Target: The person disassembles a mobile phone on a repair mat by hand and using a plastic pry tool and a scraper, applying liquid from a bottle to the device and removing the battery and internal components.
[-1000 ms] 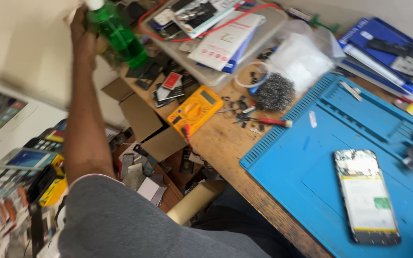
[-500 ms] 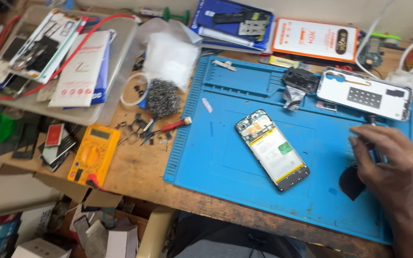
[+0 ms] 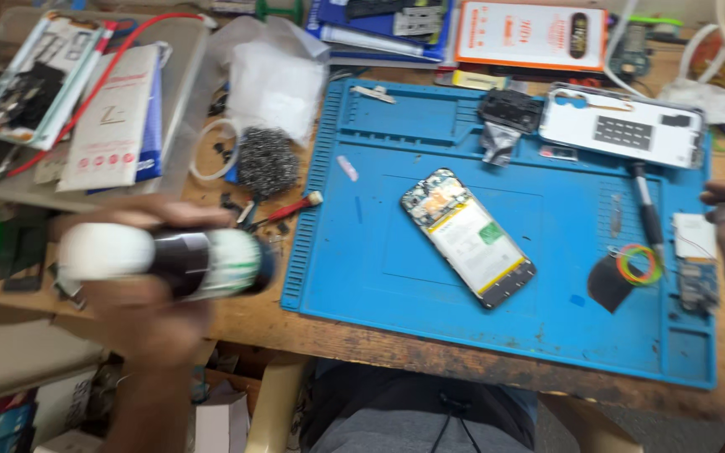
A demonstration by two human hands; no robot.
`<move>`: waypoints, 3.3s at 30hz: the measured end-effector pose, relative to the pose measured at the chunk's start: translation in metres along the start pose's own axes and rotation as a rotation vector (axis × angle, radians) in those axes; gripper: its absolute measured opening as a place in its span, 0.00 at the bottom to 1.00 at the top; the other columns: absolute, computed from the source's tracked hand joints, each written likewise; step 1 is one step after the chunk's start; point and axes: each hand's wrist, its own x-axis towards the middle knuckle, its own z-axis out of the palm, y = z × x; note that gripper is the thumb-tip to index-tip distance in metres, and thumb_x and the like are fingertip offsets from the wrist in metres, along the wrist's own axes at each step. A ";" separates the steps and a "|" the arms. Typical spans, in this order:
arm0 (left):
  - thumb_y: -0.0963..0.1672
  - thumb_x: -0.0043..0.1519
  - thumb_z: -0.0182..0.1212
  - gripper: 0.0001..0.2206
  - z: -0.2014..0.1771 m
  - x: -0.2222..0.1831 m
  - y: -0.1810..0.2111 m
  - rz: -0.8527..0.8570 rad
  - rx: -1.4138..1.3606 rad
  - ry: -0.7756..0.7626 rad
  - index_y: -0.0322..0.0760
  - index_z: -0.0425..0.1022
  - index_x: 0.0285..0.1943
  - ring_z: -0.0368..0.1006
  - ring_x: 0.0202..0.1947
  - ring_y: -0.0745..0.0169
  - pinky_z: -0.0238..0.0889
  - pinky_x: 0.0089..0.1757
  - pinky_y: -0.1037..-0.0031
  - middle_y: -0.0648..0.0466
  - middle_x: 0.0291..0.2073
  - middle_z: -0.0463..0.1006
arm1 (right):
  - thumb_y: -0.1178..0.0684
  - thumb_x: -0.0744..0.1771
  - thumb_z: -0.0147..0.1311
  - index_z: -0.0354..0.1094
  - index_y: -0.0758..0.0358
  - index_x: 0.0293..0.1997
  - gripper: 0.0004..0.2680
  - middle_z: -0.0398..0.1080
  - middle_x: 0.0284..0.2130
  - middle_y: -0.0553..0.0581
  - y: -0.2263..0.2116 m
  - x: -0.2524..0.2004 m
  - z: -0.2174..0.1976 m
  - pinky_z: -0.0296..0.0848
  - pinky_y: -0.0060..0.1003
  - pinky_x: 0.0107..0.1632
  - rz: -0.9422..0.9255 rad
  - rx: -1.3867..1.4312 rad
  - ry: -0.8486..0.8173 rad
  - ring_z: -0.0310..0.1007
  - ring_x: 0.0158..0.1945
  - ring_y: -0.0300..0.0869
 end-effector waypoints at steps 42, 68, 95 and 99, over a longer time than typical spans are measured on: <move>0.41 0.53 0.74 0.41 0.019 -0.050 -0.029 -0.251 0.431 -0.120 0.28 0.54 0.75 0.68 0.67 0.50 0.62 0.69 0.61 0.41 0.63 0.69 | 0.41 0.58 0.66 0.79 0.54 0.45 0.16 0.76 0.40 0.56 -0.087 -0.045 -0.020 0.77 0.41 0.43 -0.159 -0.379 -0.315 0.76 0.43 0.47; 0.42 0.63 0.67 0.16 0.148 -0.046 -0.023 -0.171 0.260 -0.791 0.31 0.75 0.59 0.79 0.48 0.50 0.75 0.49 0.60 0.46 0.48 0.80 | 0.62 0.63 0.59 0.71 0.58 0.50 0.12 0.79 0.38 0.54 -0.153 -0.079 -0.018 0.80 0.35 0.42 -0.427 0.099 -0.231 0.82 0.40 0.43; 0.52 0.65 0.56 0.22 0.149 -0.028 -0.102 0.056 0.916 -0.888 0.56 0.69 0.69 0.46 0.68 0.41 0.41 0.60 0.43 0.41 0.65 0.56 | 0.57 0.65 0.61 0.79 0.61 0.47 0.07 0.81 0.37 0.58 -0.130 -0.015 0.038 0.80 0.33 0.32 -0.071 0.017 -0.250 0.82 0.33 0.40; 0.52 0.62 0.58 0.24 0.154 -0.021 -0.103 -0.091 0.831 -0.949 0.53 0.68 0.69 0.42 0.69 0.39 0.38 0.59 0.39 0.39 0.64 0.54 | 0.57 0.65 0.61 0.79 0.63 0.45 0.07 0.81 0.35 0.59 -0.133 -0.010 0.038 0.81 0.34 0.32 -0.064 0.033 -0.278 0.82 0.33 0.40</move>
